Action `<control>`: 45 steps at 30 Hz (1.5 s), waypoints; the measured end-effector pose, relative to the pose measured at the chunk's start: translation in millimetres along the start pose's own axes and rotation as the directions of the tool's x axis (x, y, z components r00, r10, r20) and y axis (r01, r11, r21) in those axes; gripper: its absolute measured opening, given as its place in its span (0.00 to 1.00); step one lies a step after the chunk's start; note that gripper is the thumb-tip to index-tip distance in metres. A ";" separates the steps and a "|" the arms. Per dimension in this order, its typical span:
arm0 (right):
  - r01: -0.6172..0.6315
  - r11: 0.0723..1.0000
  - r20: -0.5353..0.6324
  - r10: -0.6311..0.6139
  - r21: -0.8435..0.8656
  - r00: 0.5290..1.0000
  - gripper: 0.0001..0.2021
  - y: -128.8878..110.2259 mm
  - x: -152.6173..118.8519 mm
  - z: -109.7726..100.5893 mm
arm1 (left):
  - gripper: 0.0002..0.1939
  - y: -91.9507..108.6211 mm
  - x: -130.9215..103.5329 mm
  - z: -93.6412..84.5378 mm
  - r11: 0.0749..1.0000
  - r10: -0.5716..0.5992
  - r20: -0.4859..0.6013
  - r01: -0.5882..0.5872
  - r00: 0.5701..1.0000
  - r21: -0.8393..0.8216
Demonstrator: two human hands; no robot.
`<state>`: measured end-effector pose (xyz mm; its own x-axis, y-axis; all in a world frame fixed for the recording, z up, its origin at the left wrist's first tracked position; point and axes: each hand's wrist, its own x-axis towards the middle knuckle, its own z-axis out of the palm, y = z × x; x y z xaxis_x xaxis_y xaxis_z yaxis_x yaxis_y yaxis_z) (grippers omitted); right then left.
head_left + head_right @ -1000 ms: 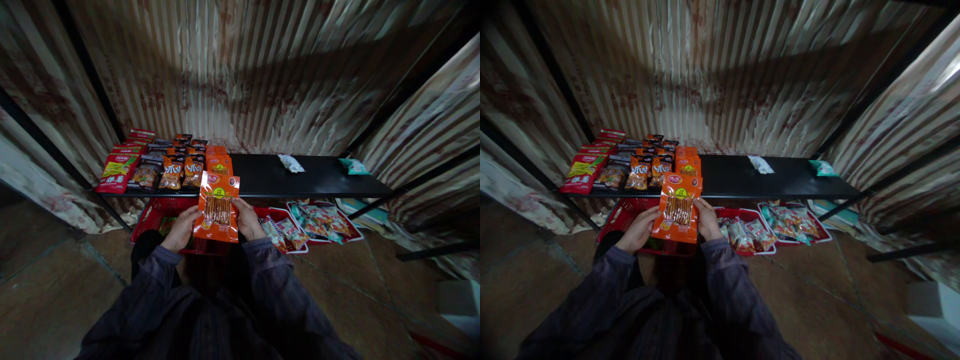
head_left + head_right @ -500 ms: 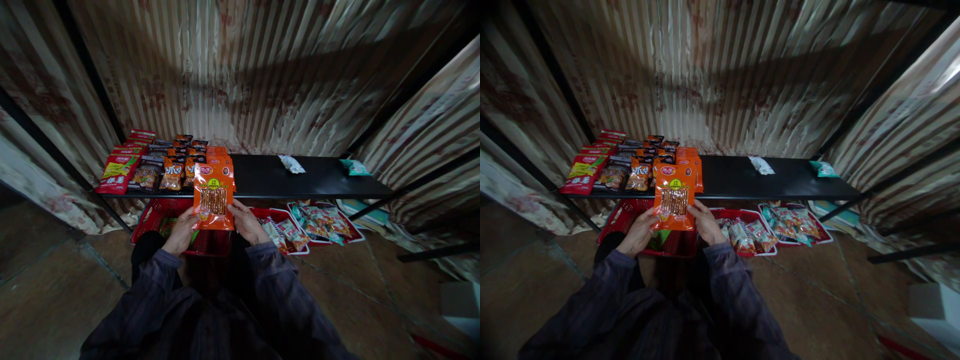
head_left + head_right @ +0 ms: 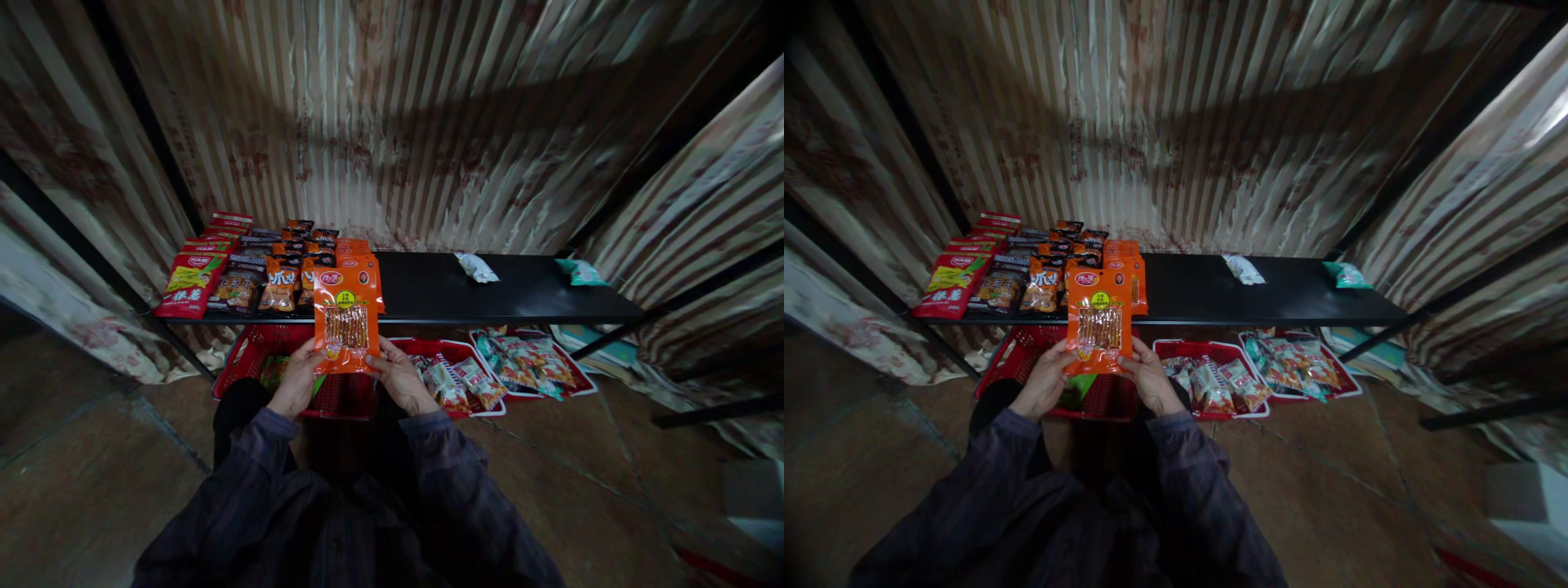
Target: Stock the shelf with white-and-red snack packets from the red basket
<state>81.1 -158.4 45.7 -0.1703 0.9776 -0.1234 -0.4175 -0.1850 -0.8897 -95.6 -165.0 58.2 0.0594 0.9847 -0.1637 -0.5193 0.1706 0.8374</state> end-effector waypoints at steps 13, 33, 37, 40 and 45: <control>-0.012 1.000 0.004 0.012 0.006 1.000 0.19 -0.9 -6.5 -4.4 | 0.17 -7.2 -1.7 -0.6 0.999 -0.034 0.011 0.034 0.999 -0.015; -0.122 0.992 -0.010 0.123 0.036 0.992 0.16 26.6 -30.4 -30.2 | 0.23 -37.2 14.1 -4.2 0.989 -0.127 -0.226 0.108 0.966 -0.097; -0.153 0.988 -0.046 0.153 -0.007 0.987 0.16 36.2 -30.7 -35.2 | 0.23 -49.3 14.2 -9.4 0.987 -0.154 -0.229 0.139 0.961 -0.077; -0.194 0.979 -0.075 0.189 -0.062 0.979 0.17 41.2 -31.5 -41.4 | 0.22 -59.1 13.4 -12.0 0.986 -0.166 -0.234 0.153 0.958 -0.072; -0.216 0.973 -0.096 0.208 -0.085 0.973 0.19 40.5 -34.6 -51.6 | 0.21 -68.5 9.8 -12.2 0.980 -0.201 -0.235 0.198 0.951 -0.037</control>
<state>116.1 -194.6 -8.8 -0.1665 0.9229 -0.3471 -0.2937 -0.3824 -0.8761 -69.9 -167.5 -7.1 -0.0394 0.8940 -0.4464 -0.5285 0.3605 0.7686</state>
